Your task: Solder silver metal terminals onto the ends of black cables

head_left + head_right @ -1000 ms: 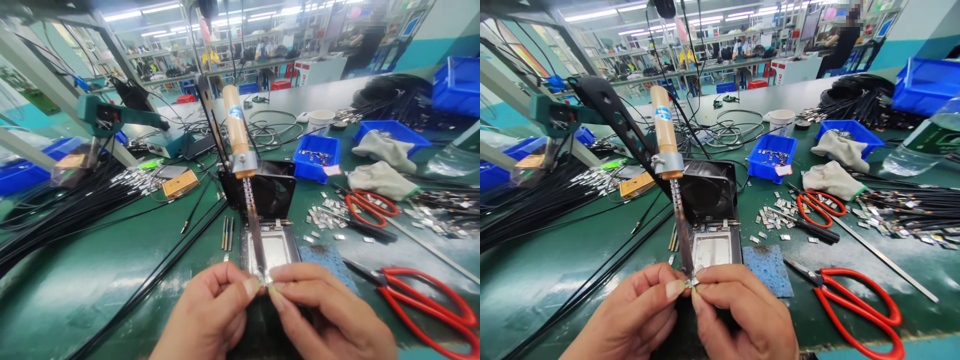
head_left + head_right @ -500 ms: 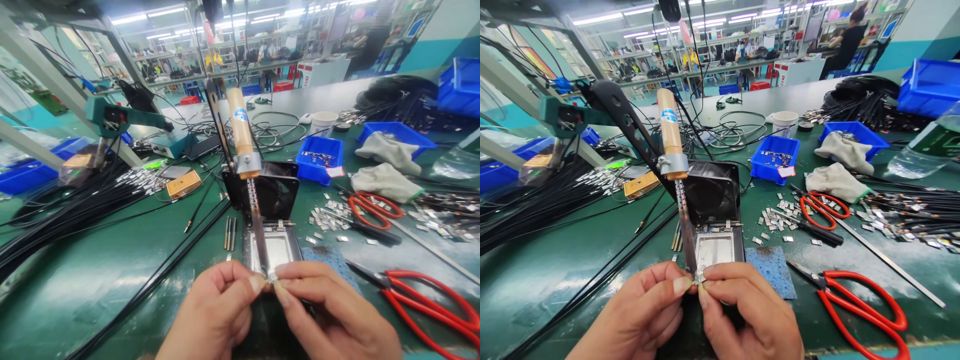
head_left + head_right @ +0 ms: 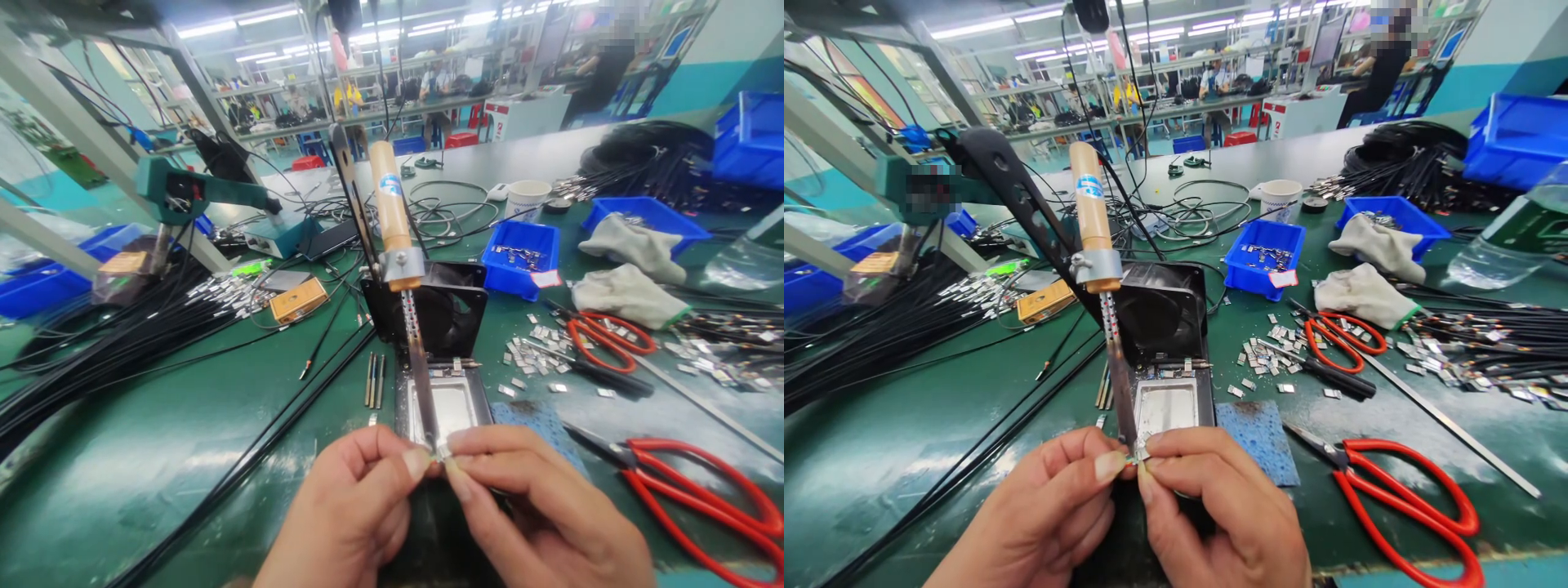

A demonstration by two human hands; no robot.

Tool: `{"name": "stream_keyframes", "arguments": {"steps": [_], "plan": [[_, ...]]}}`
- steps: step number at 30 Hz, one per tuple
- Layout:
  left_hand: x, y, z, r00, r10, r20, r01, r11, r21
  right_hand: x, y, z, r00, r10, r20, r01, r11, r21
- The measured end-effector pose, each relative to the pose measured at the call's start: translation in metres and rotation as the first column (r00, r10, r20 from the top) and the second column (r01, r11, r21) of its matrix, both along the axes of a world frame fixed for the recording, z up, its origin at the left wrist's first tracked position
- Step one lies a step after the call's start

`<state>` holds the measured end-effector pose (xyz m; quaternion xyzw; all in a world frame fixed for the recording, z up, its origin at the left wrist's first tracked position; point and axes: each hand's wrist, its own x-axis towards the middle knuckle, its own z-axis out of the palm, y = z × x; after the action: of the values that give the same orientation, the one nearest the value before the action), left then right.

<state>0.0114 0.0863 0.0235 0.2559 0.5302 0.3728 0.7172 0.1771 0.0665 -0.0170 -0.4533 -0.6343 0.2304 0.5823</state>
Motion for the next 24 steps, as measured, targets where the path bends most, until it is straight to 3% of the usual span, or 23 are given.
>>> {"name": "stream_keyframes", "arguments": {"steps": [5,14,20,24], "plan": [[-0.0002,0.0004,-0.0017,1.0,0.009,-0.001,-0.009,1.0,0.005,-0.0033,-0.0016,-0.0011,0.998,-0.016,-0.053,0.015,1.0,-0.022],[-0.0048,-0.0059,-0.0058,0.999,-0.024,0.037,0.023,1.0,0.012,0.0029,0.0014,-0.0009,0.998,0.029,0.047,-0.03,1.0,0.004],[-0.0059,-0.0084,-0.0048,0.999,-0.021,0.043,0.02,0.999,0.027,0.0,-0.002,-0.002,0.999,0.032,-0.026,-0.033,0.999,-0.022],[-0.0028,-0.0073,-0.0037,0.998,-0.012,0.054,0.011,1.0,0.022,0.002,-0.0018,-0.0022,1.0,0.029,0.011,-0.028,0.999,-0.015]]}}
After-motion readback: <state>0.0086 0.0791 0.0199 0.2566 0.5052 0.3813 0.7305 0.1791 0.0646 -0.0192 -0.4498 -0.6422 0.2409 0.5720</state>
